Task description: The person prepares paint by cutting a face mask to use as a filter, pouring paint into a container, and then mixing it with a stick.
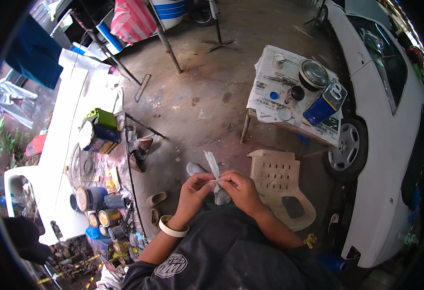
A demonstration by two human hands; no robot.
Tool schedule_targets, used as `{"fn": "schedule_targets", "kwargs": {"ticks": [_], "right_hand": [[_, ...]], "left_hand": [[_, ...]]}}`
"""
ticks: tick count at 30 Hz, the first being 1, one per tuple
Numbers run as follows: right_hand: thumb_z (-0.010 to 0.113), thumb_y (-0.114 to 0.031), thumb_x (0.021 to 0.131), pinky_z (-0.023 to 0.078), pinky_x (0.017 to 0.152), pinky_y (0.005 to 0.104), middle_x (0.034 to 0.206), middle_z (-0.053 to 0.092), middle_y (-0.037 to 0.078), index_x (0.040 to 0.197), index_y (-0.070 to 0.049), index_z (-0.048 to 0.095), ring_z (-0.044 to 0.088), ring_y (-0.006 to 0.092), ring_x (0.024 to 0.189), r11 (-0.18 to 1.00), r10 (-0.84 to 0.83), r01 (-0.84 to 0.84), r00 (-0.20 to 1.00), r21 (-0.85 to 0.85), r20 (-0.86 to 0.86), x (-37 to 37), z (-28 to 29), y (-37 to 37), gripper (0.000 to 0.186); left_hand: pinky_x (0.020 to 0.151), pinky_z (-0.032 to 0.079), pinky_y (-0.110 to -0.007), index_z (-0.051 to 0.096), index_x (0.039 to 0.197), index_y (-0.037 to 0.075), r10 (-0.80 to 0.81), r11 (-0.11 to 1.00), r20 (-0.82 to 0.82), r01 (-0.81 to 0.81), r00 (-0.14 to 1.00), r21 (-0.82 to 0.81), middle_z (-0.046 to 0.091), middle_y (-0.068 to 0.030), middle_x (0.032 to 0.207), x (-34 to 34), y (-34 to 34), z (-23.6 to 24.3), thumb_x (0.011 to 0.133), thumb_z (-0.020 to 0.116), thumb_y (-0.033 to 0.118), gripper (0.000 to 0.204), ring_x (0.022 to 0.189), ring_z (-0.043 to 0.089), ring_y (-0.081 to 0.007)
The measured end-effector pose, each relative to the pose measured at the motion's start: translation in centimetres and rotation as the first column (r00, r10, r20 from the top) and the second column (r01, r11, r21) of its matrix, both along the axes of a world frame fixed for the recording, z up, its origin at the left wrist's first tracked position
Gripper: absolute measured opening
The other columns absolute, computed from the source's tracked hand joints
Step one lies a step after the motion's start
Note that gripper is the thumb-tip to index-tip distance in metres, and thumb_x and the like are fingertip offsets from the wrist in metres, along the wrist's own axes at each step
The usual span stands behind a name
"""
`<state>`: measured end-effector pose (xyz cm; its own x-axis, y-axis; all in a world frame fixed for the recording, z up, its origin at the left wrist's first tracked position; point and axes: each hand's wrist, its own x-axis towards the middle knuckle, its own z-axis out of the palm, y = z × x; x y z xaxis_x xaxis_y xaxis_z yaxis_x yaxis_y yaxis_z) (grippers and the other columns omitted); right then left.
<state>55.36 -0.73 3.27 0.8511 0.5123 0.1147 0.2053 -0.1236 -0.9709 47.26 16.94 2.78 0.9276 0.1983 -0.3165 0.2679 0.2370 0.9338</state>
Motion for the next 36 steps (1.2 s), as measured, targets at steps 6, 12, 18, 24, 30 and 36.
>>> {"fn": "schedule_targets", "kwargs": {"ticks": [6,12,18,24,30,36], "right_hand": [[0.07,-0.007,0.097,0.052,0.078,0.0315,0.097,0.071,0.009,0.104,0.001,0.068,0.067,0.0172,0.088,0.992,-0.12,0.125,0.979,0.024,-0.167,4.1,-1.0,0.3,0.01],[0.068,-0.008,0.099,0.051,0.081,0.0288,0.096,0.069,0.009,0.103,0.002,0.067,0.065,0.0151,0.088,0.971,-0.191,0.223,0.936,0.08,-0.295,9.8,-1.5,2.1,0.011],[0.072,-0.011,0.094,0.054,0.086,0.0362,0.104,0.069,0.012,0.108,0.0,0.067,0.069,0.0284,0.095,0.979,-0.029,0.009,0.995,-0.204,-0.093,16.4,-3.3,3.7,0.019],[0.079,-0.013,0.087,0.051,0.1,0.0434,0.124,0.065,0.015,0.117,-0.001,0.064,0.064,0.0358,0.119,0.956,-0.156,0.199,0.967,-0.216,0.201,20.3,1.7,8.5,0.035],[0.076,-0.011,0.089,0.048,0.103,0.0452,0.14,0.053,0.022,0.14,0.0,0.046,0.056,0.0405,0.127,0.977,-0.047,0.121,0.928,-0.178,0.369,23.2,-1.1,15.2,0.061],[0.056,-0.004,0.099,0.051,0.098,0.0351,0.116,0.072,0.009,0.128,0.002,0.064,0.068,0.021,0.11,0.932,-0.101,0.272,0.83,0.24,-0.548,26.1,-1.5,15.2,0.031]], "left_hand": [[0.09,0.058,-0.035,0.066,0.109,0.006,0.071,0.946,-0.103,-0.099,0.992,-0.307,0.069,-0.0022,0.107,5.9,2.0,-1.0,0.104,0.064,0.015,0.011,0.101,0.065,-0.0123],[0.09,0.058,-0.038,0.064,0.109,0.007,0.162,0.885,0.027,-0.134,0.986,-0.447,0.07,-0.0037,0.106,13.7,6.8,-2.6,0.105,0.063,0.019,0.013,0.102,0.068,-0.0157],[0.089,0.059,-0.036,0.062,0.11,0.007,0.12,0.868,0.119,-0.046,0.986,-0.494,0.071,-0.0053,0.106,21.7,11.9,-2.0,0.106,0.063,0.019,0.013,0.098,0.07,-0.0169],[0.085,0.061,-0.035,0.061,0.108,0.008,0.113,0.872,0.039,-0.08,0.993,-0.483,0.071,-0.0061,0.103,25.7,15.0,-3.3,0.105,0.063,0.017,0.01,0.094,0.071,-0.0172],[0.087,0.059,-0.035,0.059,0.109,0.01,0.15,0.823,0.057,-0.093,0.987,-0.561,0.071,-0.0075,0.109,28.8,14.6,0.0,0.106,0.062,0.023,0.014,0.099,0.072,-0.021],[0.112,0.044,-0.046,0.058,0.122,0.008,0.346,0.832,0.156,-0.225,0.925,-0.508,0.059,-0.0118,0.139,31.2,15.9,3.0,0.109,0.055,0.028,0.024,0.133,0.056,-0.0283]]}}
